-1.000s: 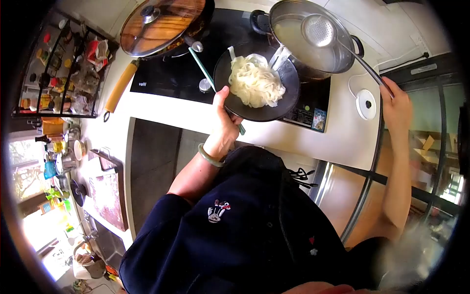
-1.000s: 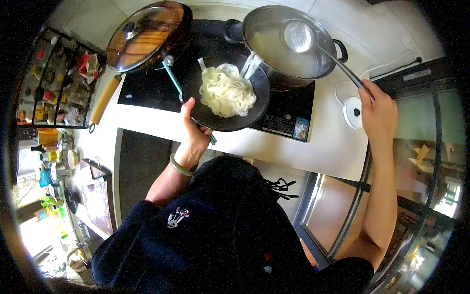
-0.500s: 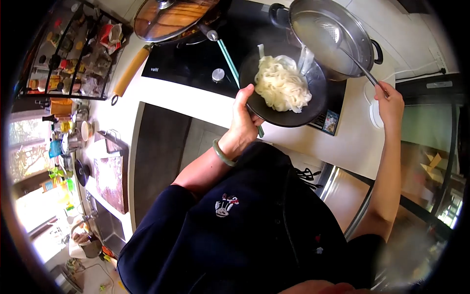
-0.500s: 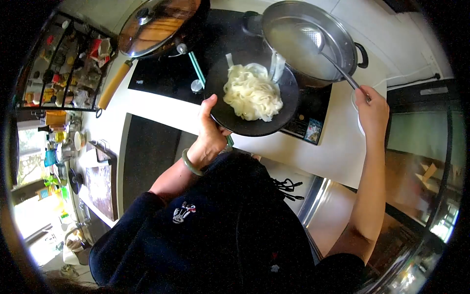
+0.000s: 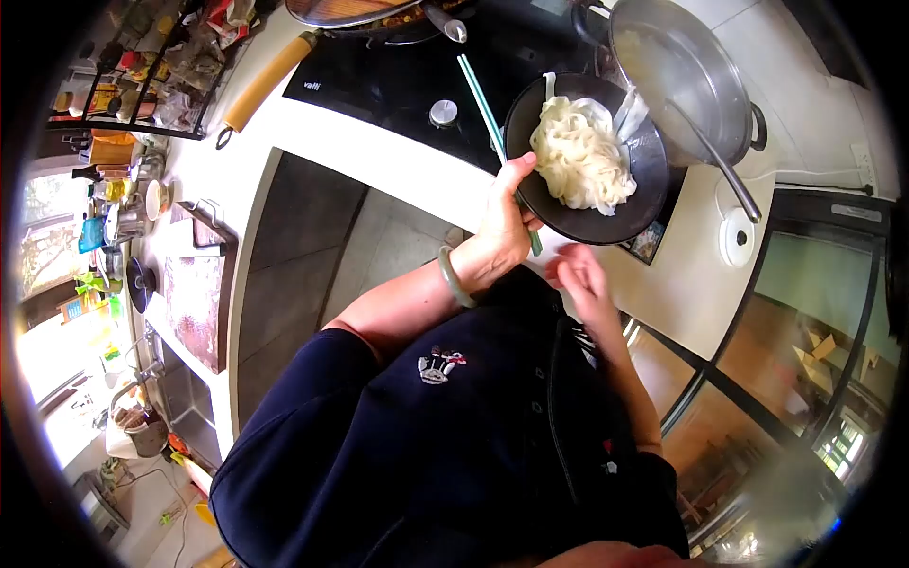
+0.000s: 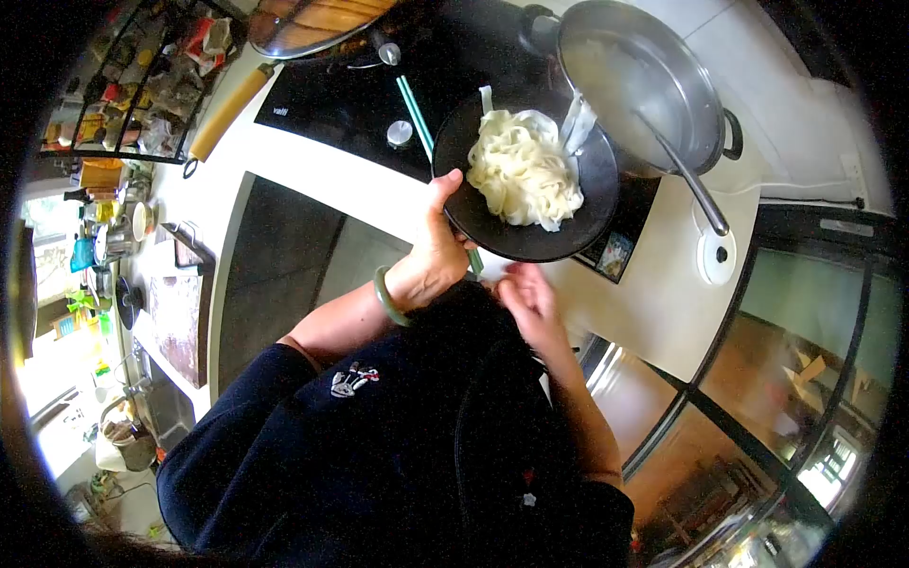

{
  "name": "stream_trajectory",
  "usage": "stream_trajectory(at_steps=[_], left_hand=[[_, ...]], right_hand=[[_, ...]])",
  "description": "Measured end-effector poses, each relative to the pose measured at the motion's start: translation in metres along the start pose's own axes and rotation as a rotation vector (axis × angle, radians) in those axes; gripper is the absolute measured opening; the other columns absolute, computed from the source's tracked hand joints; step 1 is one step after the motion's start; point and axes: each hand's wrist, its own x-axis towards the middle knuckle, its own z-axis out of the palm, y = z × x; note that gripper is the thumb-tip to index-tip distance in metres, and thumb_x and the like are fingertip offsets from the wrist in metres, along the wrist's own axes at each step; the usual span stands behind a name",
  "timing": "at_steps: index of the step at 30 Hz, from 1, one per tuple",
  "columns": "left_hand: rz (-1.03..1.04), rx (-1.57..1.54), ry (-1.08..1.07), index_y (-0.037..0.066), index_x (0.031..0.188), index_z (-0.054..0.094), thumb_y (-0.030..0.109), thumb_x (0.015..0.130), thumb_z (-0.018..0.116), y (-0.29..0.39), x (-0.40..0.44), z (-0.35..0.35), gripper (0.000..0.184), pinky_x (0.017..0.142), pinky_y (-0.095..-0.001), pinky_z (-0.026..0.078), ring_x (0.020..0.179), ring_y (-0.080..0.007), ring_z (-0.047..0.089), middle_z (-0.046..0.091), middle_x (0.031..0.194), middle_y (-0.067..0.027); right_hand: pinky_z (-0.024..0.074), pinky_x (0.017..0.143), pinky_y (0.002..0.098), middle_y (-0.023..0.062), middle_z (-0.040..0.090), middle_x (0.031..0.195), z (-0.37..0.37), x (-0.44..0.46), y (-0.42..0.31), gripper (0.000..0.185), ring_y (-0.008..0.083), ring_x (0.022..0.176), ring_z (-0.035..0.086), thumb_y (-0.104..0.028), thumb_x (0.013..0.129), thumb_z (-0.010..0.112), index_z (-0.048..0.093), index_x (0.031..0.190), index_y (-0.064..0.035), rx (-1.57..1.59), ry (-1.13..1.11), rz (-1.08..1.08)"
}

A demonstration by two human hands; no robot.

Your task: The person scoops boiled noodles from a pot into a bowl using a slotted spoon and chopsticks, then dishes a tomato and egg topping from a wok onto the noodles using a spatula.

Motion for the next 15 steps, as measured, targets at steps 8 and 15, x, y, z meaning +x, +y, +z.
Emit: stream_trajectory(at_steps=[8, 15], left_hand=[[-0.02, -0.098, -0.036, 0.007, 0.088, 0.053, 0.039, 0.072, 0.058, -0.006, -0.005, 0.002, 0.036, 0.057, -0.0269, 0.037, 0.064, -0.0133, 0.047, 0.054, 0.075, -0.003], [0.061, -0.047, -0.123, 0.004, 0.112, 0.047, 0.038, 0.075, 0.057, -0.014, 0.002, -0.01, 0.051, 0.084, -0.0338, 0.038, 0.101, -0.0195, 0.049, 0.054, 0.108, -0.0084]], right_hand=[[0.0313, 0.05, 0.0173, -0.0022, 0.047, 0.072, 0.06, 0.024, 0.006, 0.015, 0.0054, 0.058, 0.04, -0.014, 0.088, 0.048, 0.052, 0.099, -0.0051, 0.577, 0.198, 0.058], [0.0241, 0.043, 0.0193, -0.0008, 0.038, 0.054, 0.012, -0.019, 0.019, 0.016, 0.006, 0.046, 0.032, -0.013, 0.085, 0.049, 0.043, 0.071, -0.0072, 0.574, 0.481, 0.014]])
